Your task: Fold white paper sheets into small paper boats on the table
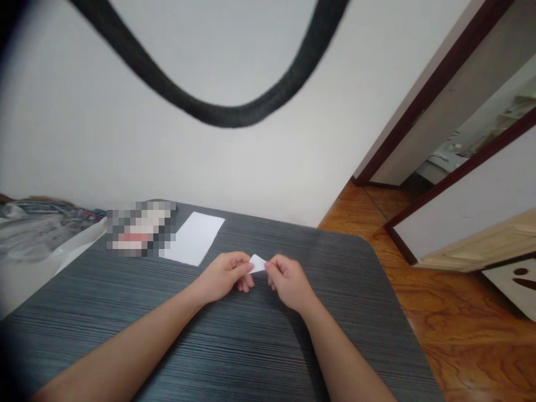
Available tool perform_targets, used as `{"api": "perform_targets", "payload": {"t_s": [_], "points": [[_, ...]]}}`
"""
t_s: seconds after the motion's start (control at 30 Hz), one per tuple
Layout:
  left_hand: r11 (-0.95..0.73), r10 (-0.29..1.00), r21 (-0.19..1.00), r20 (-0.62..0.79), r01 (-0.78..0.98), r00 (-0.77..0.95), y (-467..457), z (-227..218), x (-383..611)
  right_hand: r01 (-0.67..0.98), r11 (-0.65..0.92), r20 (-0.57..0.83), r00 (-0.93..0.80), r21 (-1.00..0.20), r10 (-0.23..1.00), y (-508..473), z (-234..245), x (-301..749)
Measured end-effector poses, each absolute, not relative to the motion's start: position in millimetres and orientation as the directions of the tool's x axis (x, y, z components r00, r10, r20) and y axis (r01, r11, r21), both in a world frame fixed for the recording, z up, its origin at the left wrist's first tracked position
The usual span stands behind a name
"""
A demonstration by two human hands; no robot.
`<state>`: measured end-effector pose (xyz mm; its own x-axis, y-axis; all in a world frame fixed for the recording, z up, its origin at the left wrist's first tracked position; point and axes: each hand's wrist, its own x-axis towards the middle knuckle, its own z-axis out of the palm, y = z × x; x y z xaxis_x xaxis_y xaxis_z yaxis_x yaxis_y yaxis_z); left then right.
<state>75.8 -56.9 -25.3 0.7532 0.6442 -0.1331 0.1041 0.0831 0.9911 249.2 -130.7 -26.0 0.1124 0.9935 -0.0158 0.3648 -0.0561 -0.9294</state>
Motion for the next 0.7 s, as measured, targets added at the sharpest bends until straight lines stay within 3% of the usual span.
{"api": "perform_targets", "payload": {"t_s": [0.27, 0.7], "points": [[0.035, 0.676, 0.995, -0.096, 0.099, 0.731, -56.7, -24.4, 78.2, 0.383, -0.03, -0.027, 0.014, -0.923, 1.0, -132.3, -23.6, 249.4], [-0.028, 0.679, 0.994, -0.059, 0.107, 0.732, -59.2, -26.5, 89.4, 0.157, 0.032, 0.025, -0.048, -0.987, 0.999, -132.7, -28.5, 252.3]]}}
